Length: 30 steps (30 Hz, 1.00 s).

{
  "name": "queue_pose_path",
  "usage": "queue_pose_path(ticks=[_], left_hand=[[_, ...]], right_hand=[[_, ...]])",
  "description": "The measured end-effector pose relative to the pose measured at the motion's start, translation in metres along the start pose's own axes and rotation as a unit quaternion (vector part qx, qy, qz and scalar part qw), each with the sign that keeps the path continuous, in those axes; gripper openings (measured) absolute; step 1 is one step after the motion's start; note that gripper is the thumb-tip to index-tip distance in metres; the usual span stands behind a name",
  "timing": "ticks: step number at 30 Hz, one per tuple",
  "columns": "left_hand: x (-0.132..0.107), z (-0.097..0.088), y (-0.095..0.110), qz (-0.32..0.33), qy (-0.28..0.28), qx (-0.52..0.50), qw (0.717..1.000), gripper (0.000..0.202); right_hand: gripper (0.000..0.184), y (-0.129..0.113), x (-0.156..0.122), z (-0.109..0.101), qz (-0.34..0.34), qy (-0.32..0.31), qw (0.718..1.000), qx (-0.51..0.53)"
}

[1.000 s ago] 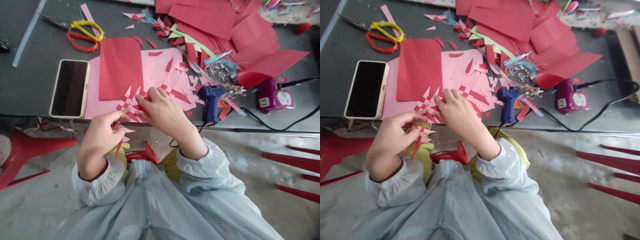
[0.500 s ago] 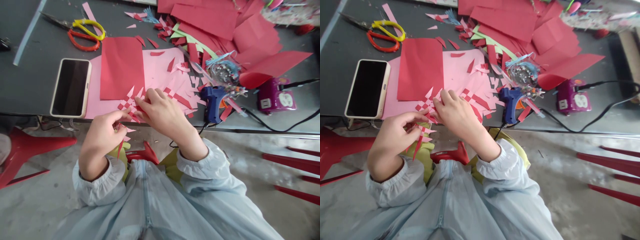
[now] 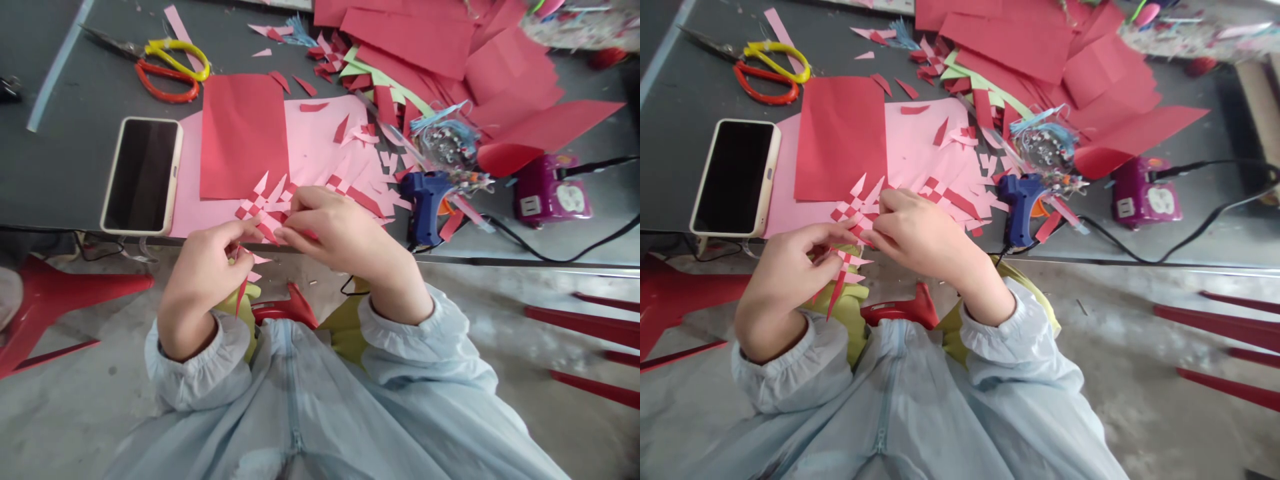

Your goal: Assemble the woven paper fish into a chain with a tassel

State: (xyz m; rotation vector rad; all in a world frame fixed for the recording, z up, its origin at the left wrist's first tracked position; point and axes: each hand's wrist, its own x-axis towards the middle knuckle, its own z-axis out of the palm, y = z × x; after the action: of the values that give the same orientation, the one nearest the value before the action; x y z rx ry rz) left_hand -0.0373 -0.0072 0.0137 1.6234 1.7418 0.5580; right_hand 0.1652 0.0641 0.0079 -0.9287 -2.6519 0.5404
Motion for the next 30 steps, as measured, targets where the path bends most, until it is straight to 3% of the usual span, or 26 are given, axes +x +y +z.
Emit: queue_pose_path(ticks=[5,10,14,20,26,30], left_hand=[[0.000,0.002,-0.006,-0.009,-0.003,-0.018,1.000,0.034],[-0.001,0.003,-0.006,-0.014,-0.002,-0.024,1.000,0.029],[-0.001,0.003,-0.004,-0.005,-0.001,-0.036,0.999,0.029],[0.001,0.004,-0.003,-0.010,-0.003,-0.040,0.999,0.024],[0.000,0.004,-0.002,-0.012,0.002,-0.032,0.999,0.026],[0.000,0.004,-0.003,-0.003,0.003,-0.031,1.000,0.032]], right_hand=[[0.026,0.004,0.006,0.010,0.065,0.078,0.992,-0.069],[0.027,-0.001,0.014,0.016,0.093,0.026,0.987,-0.126],[0.028,-0.004,0.014,0.009,0.069,-0.022,0.985,-0.159],[0.037,-0.001,0.004,0.007,0.024,-0.004,0.986,-0.165],[0.036,0.002,-0.004,0.006,0.006,0.003,0.992,-0.126],[0.039,0.009,-0.008,-0.001,-0.045,0.000,0.997,-0.062]])
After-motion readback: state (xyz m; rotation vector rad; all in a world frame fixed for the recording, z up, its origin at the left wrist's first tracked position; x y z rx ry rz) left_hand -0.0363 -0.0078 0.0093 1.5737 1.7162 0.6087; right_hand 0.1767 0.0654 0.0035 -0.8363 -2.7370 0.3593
